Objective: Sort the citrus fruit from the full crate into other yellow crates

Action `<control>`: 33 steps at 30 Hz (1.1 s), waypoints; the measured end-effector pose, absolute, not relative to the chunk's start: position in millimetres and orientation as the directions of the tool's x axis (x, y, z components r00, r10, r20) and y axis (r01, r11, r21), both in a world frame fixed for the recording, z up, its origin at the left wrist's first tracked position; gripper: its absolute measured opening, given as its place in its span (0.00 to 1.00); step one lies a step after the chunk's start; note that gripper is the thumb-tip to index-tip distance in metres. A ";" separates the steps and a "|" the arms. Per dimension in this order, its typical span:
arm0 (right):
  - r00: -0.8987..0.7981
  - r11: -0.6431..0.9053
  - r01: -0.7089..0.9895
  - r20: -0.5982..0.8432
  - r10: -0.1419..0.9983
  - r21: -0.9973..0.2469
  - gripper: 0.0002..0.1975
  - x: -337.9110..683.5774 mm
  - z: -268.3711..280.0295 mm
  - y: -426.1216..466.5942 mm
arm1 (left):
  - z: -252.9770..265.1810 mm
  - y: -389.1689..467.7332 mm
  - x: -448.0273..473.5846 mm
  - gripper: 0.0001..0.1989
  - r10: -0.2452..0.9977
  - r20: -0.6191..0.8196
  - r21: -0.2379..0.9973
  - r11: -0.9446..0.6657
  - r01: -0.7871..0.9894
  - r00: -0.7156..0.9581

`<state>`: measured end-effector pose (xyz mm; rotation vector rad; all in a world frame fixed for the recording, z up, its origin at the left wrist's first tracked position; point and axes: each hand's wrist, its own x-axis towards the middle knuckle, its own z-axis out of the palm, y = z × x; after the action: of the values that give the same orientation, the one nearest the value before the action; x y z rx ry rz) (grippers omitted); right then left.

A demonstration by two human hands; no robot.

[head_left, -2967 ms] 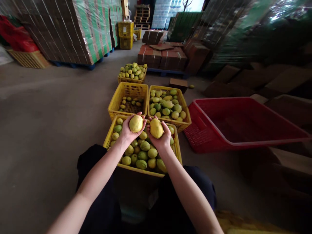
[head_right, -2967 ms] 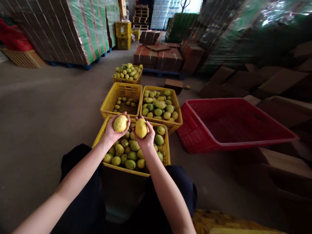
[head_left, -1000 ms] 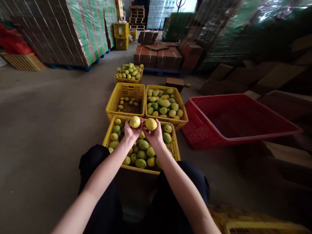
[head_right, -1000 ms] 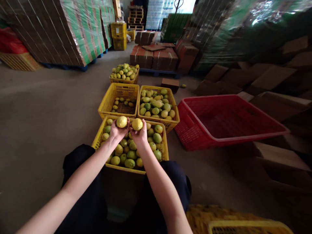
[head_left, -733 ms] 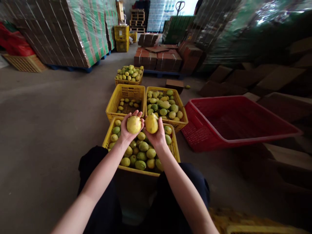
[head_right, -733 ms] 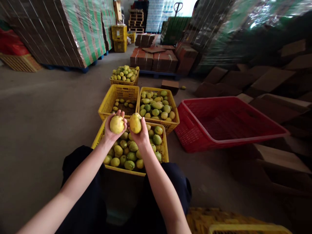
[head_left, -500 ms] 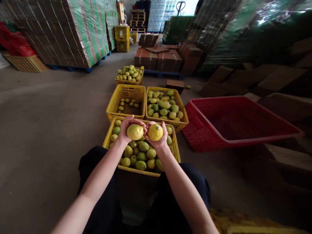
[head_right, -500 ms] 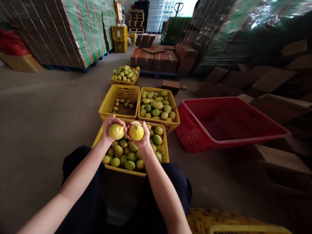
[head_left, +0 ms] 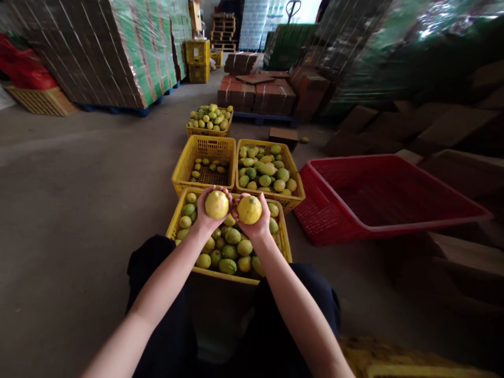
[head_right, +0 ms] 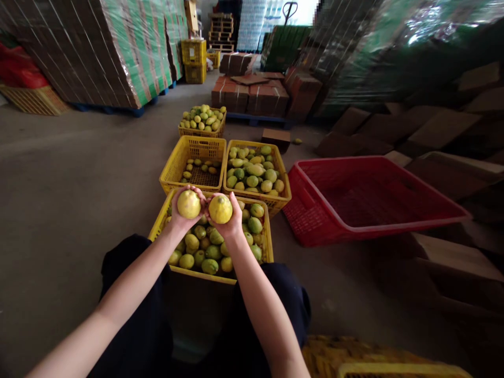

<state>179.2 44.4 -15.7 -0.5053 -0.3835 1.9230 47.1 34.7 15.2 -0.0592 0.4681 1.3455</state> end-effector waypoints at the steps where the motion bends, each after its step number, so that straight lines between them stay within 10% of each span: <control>1: -0.334 -0.386 -0.802 -0.193 0.923 -0.457 0.21 179.1 -14.7 45.3 | 11.2 36.0 48.6 0.14 0.926 -0.359 0.189 0.195 -0.962 0.118; 13: -0.130 -0.235 -0.904 -0.295 0.947 -0.356 0.19 173.1 -18.5 48.9 | -7.9 46.0 55.1 0.19 0.918 -0.396 0.236 0.096 -0.967 -0.006; 20: -0.032 -0.118 -0.794 -0.152 0.988 -0.596 0.19 171.7 -31.6 52.8 | -3.9 46.6 55.3 0.19 0.900 -0.434 0.260 0.158 -0.953 0.031; 26: 0.121 0.291 -0.155 0.274 0.954 -0.944 0.34 167.4 -43.8 46.1 | -10.6 45.6 63.3 0.23 0.940 -0.340 0.275 0.136 -0.952 0.036; 33: -0.194 0.594 0.460 0.579 0.792 -0.659 0.39 166.7 -48.0 34.5 | -26.0 43.0 59.4 0.28 0.985 -0.128 0.372 0.154 -0.915 0.114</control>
<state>166.7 34.5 -48.0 -1.0145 -1.8376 0.4221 59.4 43.0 -26.0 0.2208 0.3810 1.4095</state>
